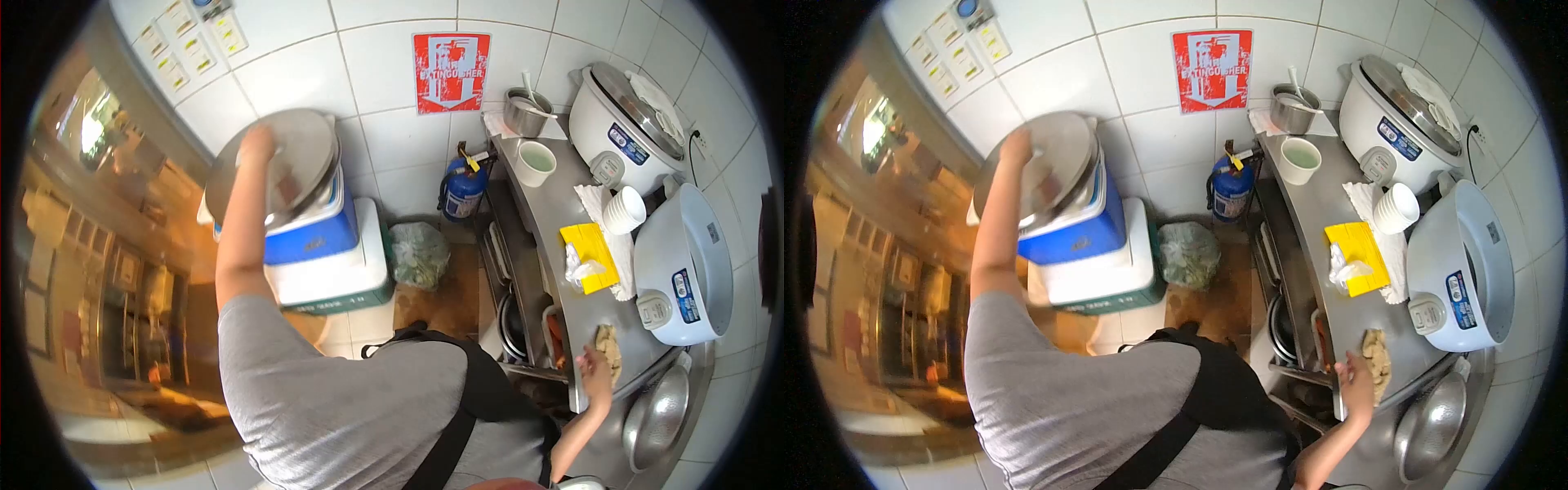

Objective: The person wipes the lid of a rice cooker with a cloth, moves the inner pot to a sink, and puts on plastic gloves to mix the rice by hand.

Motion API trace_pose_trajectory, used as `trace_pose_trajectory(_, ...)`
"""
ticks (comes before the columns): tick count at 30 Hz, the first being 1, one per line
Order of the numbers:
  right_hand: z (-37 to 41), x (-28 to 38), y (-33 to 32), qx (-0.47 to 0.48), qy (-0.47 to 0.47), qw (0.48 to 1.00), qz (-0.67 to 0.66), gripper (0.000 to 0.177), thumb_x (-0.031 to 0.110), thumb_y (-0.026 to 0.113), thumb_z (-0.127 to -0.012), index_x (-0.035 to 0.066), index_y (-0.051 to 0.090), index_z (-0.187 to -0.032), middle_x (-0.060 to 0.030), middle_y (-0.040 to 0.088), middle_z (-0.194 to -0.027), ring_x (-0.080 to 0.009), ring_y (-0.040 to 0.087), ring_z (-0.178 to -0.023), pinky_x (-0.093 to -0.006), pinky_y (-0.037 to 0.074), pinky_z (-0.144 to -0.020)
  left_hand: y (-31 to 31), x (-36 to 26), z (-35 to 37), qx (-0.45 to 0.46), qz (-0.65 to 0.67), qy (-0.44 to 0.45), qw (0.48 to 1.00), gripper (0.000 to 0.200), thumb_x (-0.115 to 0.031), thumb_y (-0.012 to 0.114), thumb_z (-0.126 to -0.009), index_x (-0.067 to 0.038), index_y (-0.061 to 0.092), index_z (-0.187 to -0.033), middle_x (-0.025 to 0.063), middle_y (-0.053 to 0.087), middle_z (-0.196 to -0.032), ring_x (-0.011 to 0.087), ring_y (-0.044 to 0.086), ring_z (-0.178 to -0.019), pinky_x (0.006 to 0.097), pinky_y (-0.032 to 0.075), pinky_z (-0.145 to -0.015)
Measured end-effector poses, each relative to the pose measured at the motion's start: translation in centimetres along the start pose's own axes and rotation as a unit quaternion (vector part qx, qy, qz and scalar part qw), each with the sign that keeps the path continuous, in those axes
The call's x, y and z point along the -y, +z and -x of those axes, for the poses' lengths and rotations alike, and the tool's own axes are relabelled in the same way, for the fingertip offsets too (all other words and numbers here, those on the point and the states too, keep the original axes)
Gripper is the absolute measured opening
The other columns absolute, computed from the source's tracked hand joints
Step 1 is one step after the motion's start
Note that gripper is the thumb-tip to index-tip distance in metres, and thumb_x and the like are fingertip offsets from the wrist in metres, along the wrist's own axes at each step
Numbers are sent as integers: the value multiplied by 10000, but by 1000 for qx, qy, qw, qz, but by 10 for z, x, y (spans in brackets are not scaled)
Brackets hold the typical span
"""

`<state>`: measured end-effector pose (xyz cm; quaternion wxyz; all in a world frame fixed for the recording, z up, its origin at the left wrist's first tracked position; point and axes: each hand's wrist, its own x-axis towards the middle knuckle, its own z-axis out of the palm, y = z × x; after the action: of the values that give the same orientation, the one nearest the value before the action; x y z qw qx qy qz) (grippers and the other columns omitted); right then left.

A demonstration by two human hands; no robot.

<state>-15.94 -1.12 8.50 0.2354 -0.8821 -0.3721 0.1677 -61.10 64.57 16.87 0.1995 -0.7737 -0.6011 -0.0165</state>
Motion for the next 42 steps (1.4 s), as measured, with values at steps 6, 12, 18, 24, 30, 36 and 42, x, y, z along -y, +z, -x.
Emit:
trace_pose_trajectory(6, -95, 66, -43, -12, -53, 997, 47, 360, 250, 634, -796, 24, 586, -1072, -168, 588, -942, -303, 558, -886, -362, 432, -778, 91, 80, -37, 16, 146, 92, 985, 431, -178, 669, -695, -65, 557, -1095, 184, 608, -996, 354, 575, -918, 423, 461, -773)
trace_pose_trajectory(12, -244, 116, -172, -8, -115, 990, 85, 288, 234, 633, -788, 53, 603, -1010, -92, 585, -909, -190, 537, -832, -315, 443, -748, 48, 73, -26, 93, 240, 86, 962, 244, 8, 623, -649, 3, 587, -890, 192, 617, -825, 329, 595, -738, 393, 449, -650)
trace_pose_trajectory(18, -505, 88, -298, -236, -103, 926, 275, 378, 276, 558, -829, 26, 560, -1112, -160, 575, -1077, -293, 555, -995, -381, 435, -827, -39, 30, -2, 140, 337, 13, 931, 265, 78, 621, -649, 29, 556, -902, 114, 593, -742, 175, 561, -677, 315, 440, -587)
trace_pose_trajectory(24, -679, 22, -321, -343, -80, 903, 246, 440, 264, 572, -809, 54, 506, -1190, -173, 502, -1211, -321, 500, -1091, -390, 400, -905, -125, -27, 8, 122, 244, 39, 961, 312, 69, 696, -604, 27, 532, -866, 147, 610, -806, 285, 589, -738, 349, 452, -654)
trace_pose_trajectory(30, -700, 27, -344, -167, -116, 953, 224, 443, 245, 581, -799, 40, 502, -1184, -167, 553, -1158, -322, 513, -1084, -404, 404, -902, -193, -118, -23, 150, 245, 89, 954, 290, 48, 684, -606, 25, 533, -852, 164, 590, -764, 298, 566, -704, 348, 433, -628)
trace_pose_trajectory(36, -704, 24, -359, -109, -110, 974, 165, 485, 210, 610, -779, 20, 480, -1206, -155, 592, -1086, -299, 545, -1023, -387, 422, -862, -239, -199, -75, 158, 235, 191, 940, 283, 51, 672, -633, 37, 538, -881, 157, 565, -737, 279, 515, -641, 335, 423, -618)
trace_pose_trajectory(42, -712, 18, -344, -100, -111, 975, 164, 610, 159, 664, -725, 20, 428, -1270, -172, 547, -1171, -311, 526, -1067, -381, 410, -891, -284, -273, -117, 117, 289, 244, 918, 277, -18, 684, -673, 37, 518, -888, 138, 557, -741, 246, 504, -631, 324, 419, -620)
